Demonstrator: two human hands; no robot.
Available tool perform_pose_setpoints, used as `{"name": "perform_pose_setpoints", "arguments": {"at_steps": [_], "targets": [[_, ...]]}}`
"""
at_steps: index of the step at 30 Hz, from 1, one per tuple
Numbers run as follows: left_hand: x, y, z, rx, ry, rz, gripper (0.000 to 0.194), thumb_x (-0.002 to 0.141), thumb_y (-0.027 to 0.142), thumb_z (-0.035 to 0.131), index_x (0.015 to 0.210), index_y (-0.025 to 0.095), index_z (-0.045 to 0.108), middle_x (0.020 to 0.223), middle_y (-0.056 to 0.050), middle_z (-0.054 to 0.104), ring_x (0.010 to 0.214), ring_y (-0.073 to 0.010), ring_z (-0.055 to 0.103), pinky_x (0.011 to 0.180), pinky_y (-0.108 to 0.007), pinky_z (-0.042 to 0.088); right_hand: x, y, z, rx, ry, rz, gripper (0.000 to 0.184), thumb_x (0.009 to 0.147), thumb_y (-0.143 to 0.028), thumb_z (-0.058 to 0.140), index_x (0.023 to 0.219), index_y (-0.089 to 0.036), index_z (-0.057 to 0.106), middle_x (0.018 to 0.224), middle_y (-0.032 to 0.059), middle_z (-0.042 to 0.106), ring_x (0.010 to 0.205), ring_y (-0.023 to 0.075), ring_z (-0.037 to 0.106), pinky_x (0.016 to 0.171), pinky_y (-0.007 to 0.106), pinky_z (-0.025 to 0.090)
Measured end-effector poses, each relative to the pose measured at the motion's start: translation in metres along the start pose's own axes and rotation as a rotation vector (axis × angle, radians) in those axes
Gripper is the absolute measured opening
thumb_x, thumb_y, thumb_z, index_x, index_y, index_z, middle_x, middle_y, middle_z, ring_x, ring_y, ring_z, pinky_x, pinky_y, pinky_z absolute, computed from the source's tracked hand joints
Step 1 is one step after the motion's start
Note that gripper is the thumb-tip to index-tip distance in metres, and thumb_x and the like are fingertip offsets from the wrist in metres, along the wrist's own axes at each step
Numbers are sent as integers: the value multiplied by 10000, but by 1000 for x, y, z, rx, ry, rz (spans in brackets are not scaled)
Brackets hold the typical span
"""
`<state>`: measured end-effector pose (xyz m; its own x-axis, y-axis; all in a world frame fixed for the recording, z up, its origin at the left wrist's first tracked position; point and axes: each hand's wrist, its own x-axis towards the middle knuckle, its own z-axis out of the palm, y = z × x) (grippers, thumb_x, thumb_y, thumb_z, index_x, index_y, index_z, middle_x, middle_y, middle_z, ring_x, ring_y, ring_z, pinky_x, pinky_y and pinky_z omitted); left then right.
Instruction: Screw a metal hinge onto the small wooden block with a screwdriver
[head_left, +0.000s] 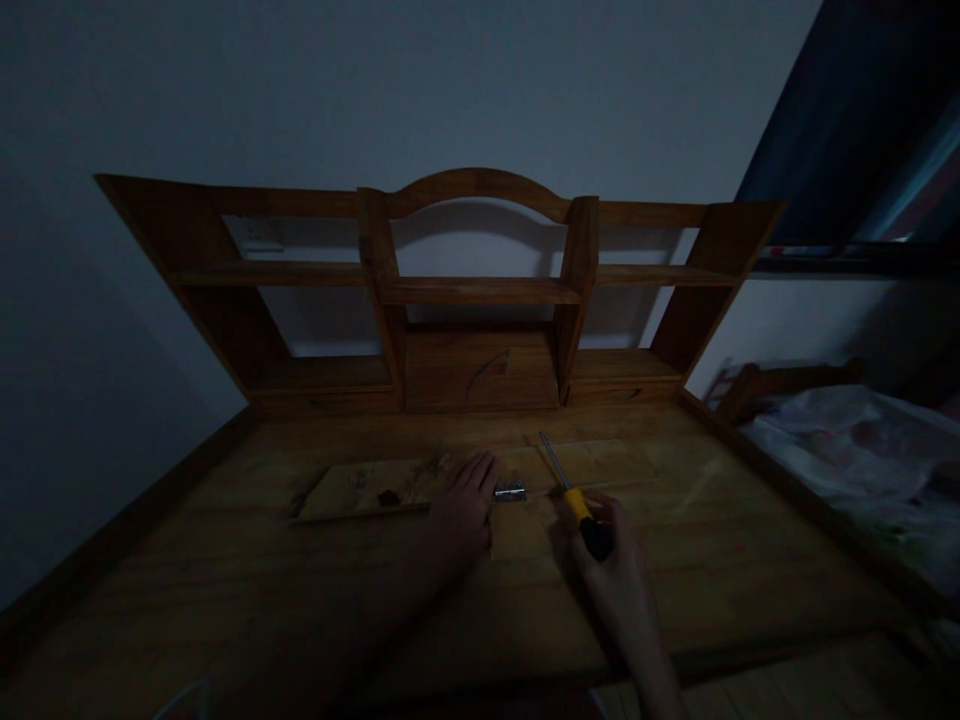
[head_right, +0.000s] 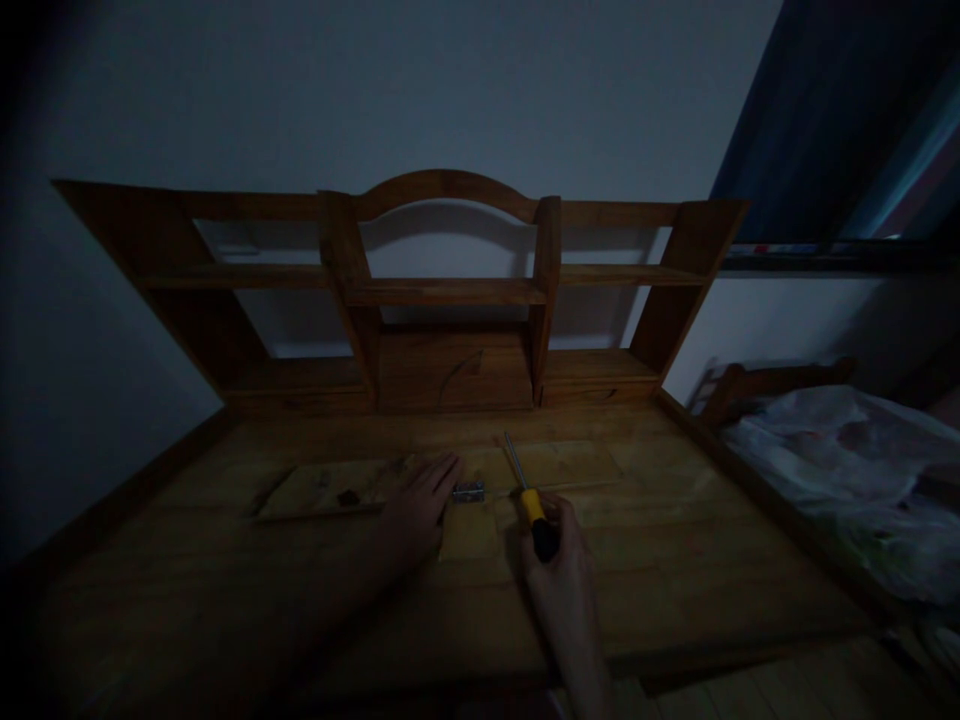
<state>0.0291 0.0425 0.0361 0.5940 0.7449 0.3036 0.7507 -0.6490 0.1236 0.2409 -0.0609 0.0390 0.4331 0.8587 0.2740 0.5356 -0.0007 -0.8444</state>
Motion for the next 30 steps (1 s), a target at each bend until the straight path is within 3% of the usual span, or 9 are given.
{"name": "perform_pose_setpoints", "arguments": {"at_steps": [4, 9, 12, 16, 23, 30], "targets": [[0, -4, 1, 21, 6, -19, 694, 878, 274, 502, 1517, 49, 347, 1589, -194, 304, 1490, -304, 270, 1228, -510, 205, -1, -6, -1, 105, 60, -32, 468, 823, -407, 641, 1235, -222, 519, 1127, 92, 672, 1015, 252, 640, 885, 411, 498], [-2, -7, 4, 43, 49, 12, 729, 897, 318, 516, 1556, 110, 281, 1625, -150, 235, 1516, -288, 197, 1243, -510, 119, -2, -5, -1, 116, 150, -25, 418, 809, -439, 690, 1148, -226, 570, 1154, 83, 653, 1026, 249, 618, 900, 424, 487], [-2, -6, 1, 36, 41, 21, 741, 899, 318, 534, 1568, 154, 262, 1632, -134, 226, 1516, -294, 193, 1237, -515, 125, -3, -3, -3, 109, 179, -56, 373, 819, -401, 688, 1135, -227, 592, 1103, 71, 658, 988, 240, 616, 884, 424, 491], [-2, -4, -4, 23, 32, 34, 718, 896, 294, 550, 1562, 224, 289, 1635, -103, 234, 1514, -296, 199, 1230, -527, 144, -6, -4, -7, 149, 254, -197, 332, 834, -309, 655, 1143, -210, 585, 1150, 87, 630, 1070, 244, 595, 946, 443, 470], [-1, -2, -6, 26, 8, 5, 693, 909, 261, 540, 1558, 236, 297, 1630, -99, 248, 1512, -288, 211, 1225, -533, 170, -6, -11, -11, 101, 414, -329, 304, 837, -249, 666, 1133, -198, 612, 1172, 94, 619, 1129, 248, 581, 1005, 461, 440], [-2, -2, -4, 42, 21, 1, 651, 944, 274, 510, 1559, 256, 294, 1631, -90, 250, 1513, -279, 210, 1225, -542, 162, -5, -14, -15, 94, 453, -293, 278, 848, -294, 687, 1114, -214, 669, 1200, 88, 635, 1133, 241, 592, 1013, 443, 444]]}}
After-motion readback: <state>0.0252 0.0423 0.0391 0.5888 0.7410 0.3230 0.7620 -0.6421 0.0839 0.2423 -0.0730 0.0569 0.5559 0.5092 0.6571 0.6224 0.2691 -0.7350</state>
